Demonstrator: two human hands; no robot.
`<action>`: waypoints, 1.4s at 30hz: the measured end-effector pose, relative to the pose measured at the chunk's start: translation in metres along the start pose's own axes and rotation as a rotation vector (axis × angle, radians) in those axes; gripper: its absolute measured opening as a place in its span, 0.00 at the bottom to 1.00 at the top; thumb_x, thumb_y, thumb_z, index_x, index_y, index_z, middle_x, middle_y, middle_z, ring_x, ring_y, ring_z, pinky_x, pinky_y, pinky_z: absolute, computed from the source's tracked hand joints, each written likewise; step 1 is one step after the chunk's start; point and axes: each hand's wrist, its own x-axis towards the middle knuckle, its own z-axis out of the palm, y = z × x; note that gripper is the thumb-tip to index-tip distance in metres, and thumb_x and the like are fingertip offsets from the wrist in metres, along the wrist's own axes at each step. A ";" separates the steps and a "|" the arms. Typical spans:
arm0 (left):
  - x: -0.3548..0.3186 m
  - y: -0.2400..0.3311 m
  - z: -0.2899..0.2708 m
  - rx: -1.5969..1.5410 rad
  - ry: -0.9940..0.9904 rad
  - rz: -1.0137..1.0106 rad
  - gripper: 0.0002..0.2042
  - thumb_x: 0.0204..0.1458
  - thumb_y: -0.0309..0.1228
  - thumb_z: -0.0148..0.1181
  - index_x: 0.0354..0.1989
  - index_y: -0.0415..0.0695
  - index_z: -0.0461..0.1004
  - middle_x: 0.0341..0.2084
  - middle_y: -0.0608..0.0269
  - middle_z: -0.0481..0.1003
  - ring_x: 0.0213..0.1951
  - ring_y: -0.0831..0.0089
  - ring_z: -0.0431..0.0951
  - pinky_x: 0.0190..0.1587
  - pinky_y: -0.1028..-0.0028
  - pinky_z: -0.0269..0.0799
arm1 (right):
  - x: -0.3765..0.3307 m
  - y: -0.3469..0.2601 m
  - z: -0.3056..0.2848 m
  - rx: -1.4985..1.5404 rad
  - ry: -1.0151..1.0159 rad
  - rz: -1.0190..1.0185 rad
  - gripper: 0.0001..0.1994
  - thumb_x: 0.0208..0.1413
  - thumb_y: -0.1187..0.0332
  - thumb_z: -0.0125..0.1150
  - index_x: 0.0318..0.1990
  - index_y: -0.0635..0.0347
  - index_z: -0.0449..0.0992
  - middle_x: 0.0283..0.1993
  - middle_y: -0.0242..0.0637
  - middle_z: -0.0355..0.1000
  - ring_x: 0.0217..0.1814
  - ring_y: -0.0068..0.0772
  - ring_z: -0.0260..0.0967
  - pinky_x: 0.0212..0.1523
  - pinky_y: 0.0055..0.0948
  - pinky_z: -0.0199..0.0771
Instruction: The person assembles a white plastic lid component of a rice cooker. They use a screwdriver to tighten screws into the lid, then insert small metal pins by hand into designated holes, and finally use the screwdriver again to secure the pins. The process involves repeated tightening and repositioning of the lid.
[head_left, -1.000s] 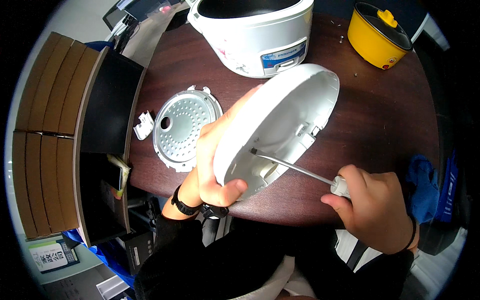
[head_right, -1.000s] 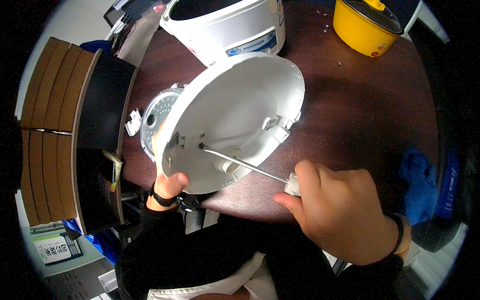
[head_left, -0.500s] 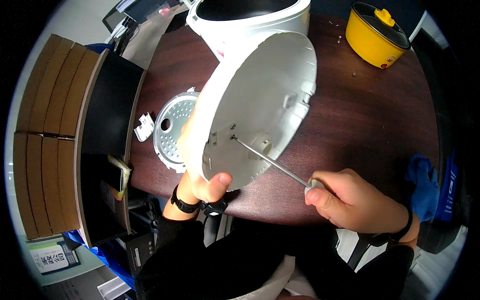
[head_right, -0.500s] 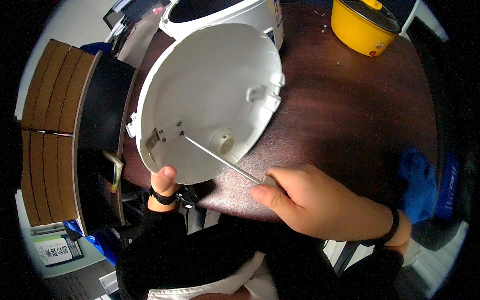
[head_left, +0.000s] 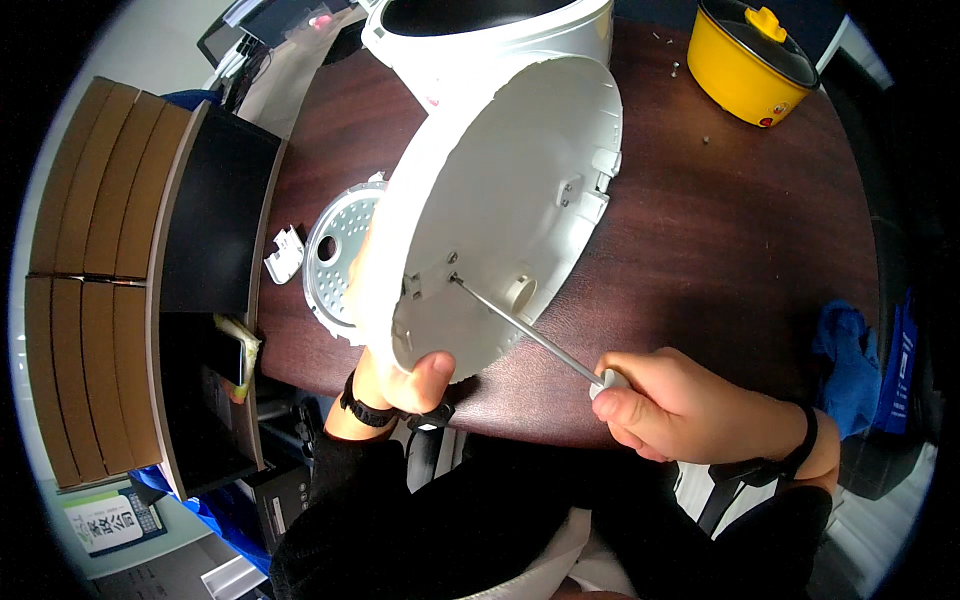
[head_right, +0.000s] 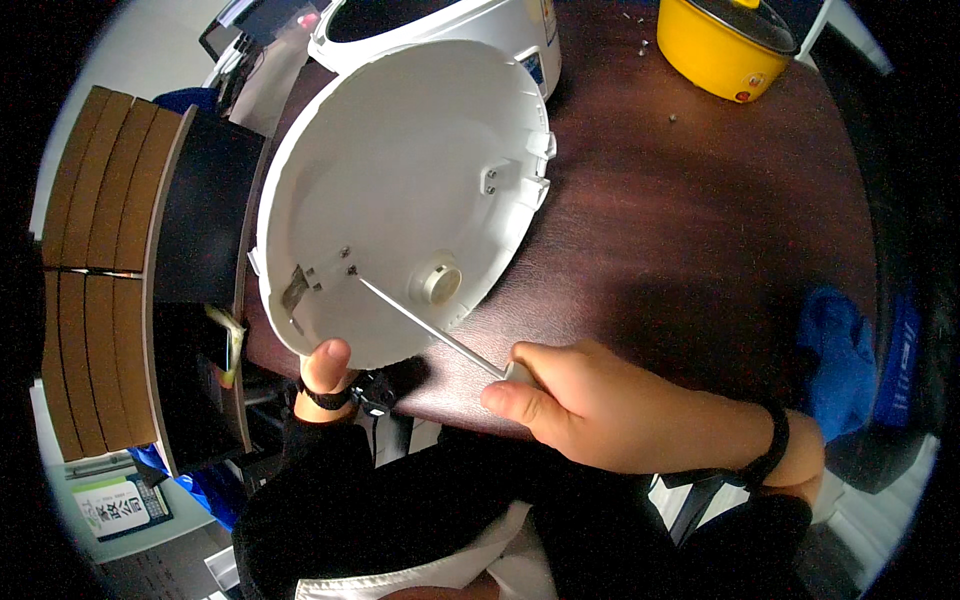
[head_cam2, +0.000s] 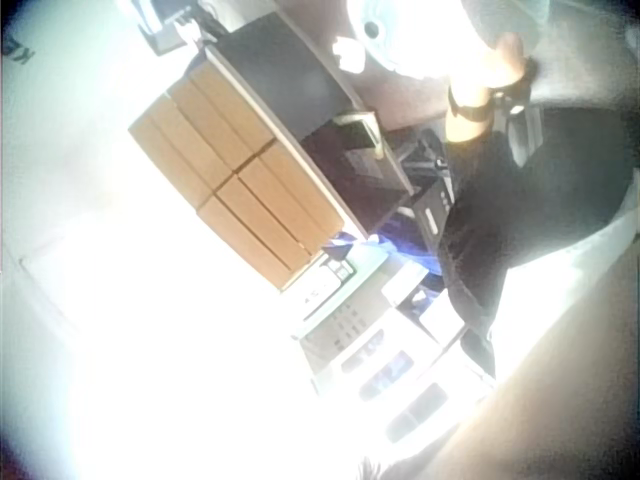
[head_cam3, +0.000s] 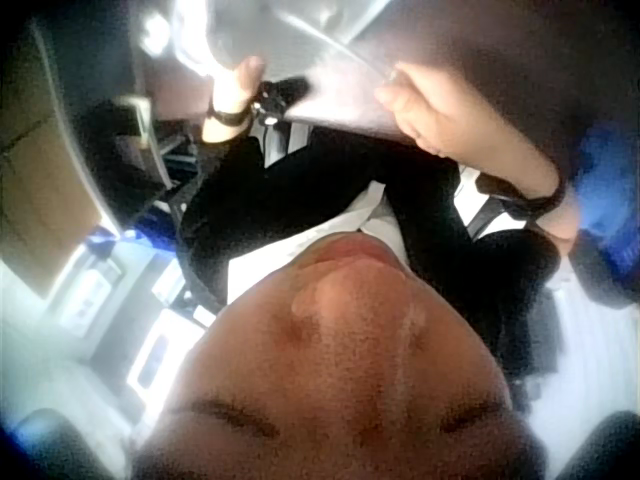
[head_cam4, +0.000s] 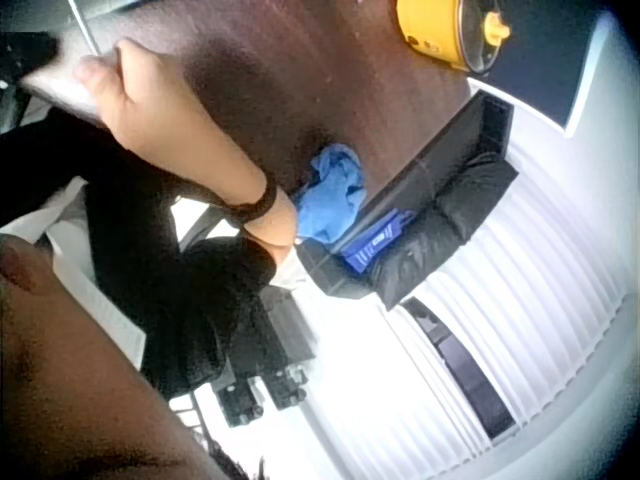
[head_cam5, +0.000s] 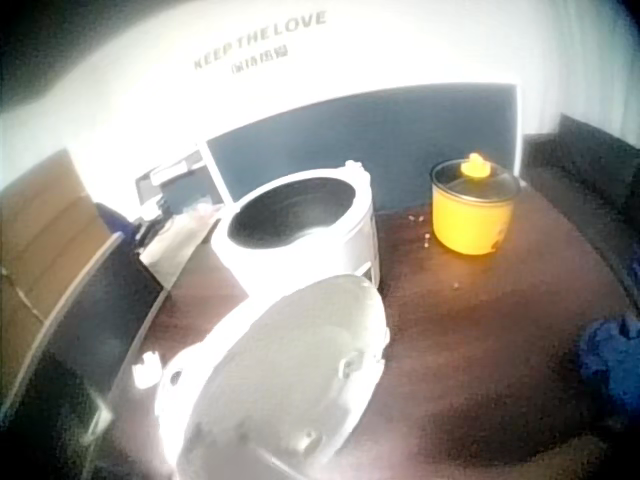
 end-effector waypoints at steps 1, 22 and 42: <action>0.000 0.000 0.000 0.003 0.003 0.003 0.41 0.46 0.45 0.58 0.67 0.38 0.52 0.59 0.54 0.64 0.60 0.66 0.66 0.61 0.69 0.63 | 0.001 0.000 0.001 0.027 -0.009 0.035 0.20 0.67 0.55 0.49 0.27 0.62 0.62 0.16 0.39 0.63 0.15 0.30 0.62 0.18 0.33 0.62; 0.007 -0.002 -0.009 0.038 0.048 0.018 0.39 0.50 0.44 0.57 0.68 0.39 0.51 0.61 0.54 0.62 0.61 0.67 0.65 0.61 0.69 0.63 | -0.019 -0.034 -0.044 -0.674 0.407 -0.211 0.14 0.53 0.59 0.65 0.37 0.63 0.76 0.26 0.52 0.73 0.27 0.52 0.73 0.26 0.39 0.68; 0.017 -0.006 -0.027 0.076 0.235 0.106 0.37 0.53 0.42 0.56 0.69 0.41 0.50 0.62 0.55 0.61 0.62 0.67 0.64 0.62 0.69 0.64 | 0.017 0.015 -0.085 0.085 0.679 -0.311 0.12 0.55 0.64 0.64 0.30 0.65 0.76 0.19 0.29 0.70 0.13 0.13 0.61 0.14 0.15 0.59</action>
